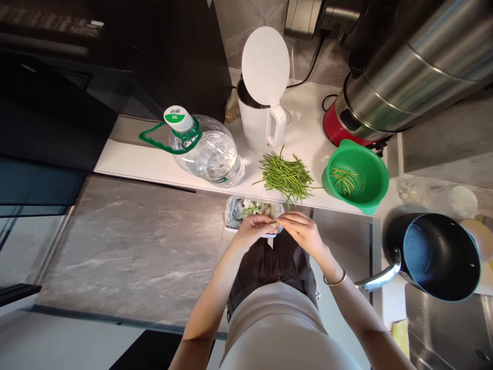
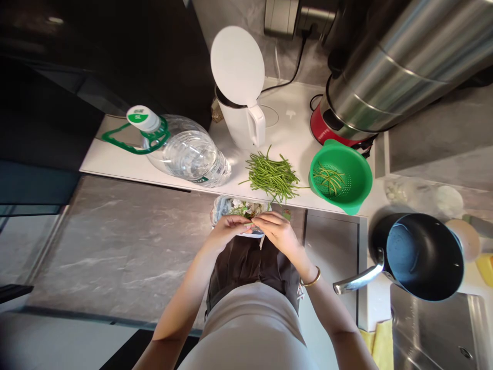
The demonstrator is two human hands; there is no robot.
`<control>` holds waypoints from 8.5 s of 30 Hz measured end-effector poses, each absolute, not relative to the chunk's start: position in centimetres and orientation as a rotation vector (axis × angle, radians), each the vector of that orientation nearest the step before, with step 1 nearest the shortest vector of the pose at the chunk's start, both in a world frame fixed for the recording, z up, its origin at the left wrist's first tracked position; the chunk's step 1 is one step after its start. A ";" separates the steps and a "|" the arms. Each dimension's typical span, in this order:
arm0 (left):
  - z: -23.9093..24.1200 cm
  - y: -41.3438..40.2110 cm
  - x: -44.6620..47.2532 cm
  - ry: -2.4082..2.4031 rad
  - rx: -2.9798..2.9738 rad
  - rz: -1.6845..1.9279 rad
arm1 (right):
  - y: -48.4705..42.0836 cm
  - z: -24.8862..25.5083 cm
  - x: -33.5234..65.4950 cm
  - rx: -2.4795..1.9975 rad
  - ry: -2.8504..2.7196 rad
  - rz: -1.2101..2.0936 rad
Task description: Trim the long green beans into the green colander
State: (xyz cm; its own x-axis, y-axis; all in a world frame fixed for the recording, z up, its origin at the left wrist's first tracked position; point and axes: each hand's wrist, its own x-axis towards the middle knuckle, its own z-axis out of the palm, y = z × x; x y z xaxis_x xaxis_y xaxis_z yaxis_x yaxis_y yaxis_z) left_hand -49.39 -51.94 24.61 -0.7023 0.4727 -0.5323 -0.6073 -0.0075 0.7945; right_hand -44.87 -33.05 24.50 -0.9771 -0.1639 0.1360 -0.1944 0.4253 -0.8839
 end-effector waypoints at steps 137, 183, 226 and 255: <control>19.2 -55.9 -45.5 2.662 0.735 1.359 | -26.6 20.4 -48.3 -0.767 -0.607 2.758; 23.8 -51.6 -49.4 1.615 -0.117 1.834 | -34.2 22.6 -44.4 -0.059 -2.444 2.014; 12.2 -53.4 -50.0 2.575 -0.091 0.709 | -32.3 23.3 -46.2 -0.685 -1.531 2.530; 28.9 -49.2 -48.3 2.291 0.215 1.624 | -32.4 26.2 -44.5 0.248 -2.555 1.435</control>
State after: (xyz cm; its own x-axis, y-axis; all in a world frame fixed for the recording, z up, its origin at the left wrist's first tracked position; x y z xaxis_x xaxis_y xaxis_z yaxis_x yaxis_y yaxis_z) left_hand -48.27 -49.19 28.93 -0.9362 0.3051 -0.1745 -0.0635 0.3414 0.9378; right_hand -44.50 -32.39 26.21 -0.9658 -0.0475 0.2548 -0.2423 0.5147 -0.8224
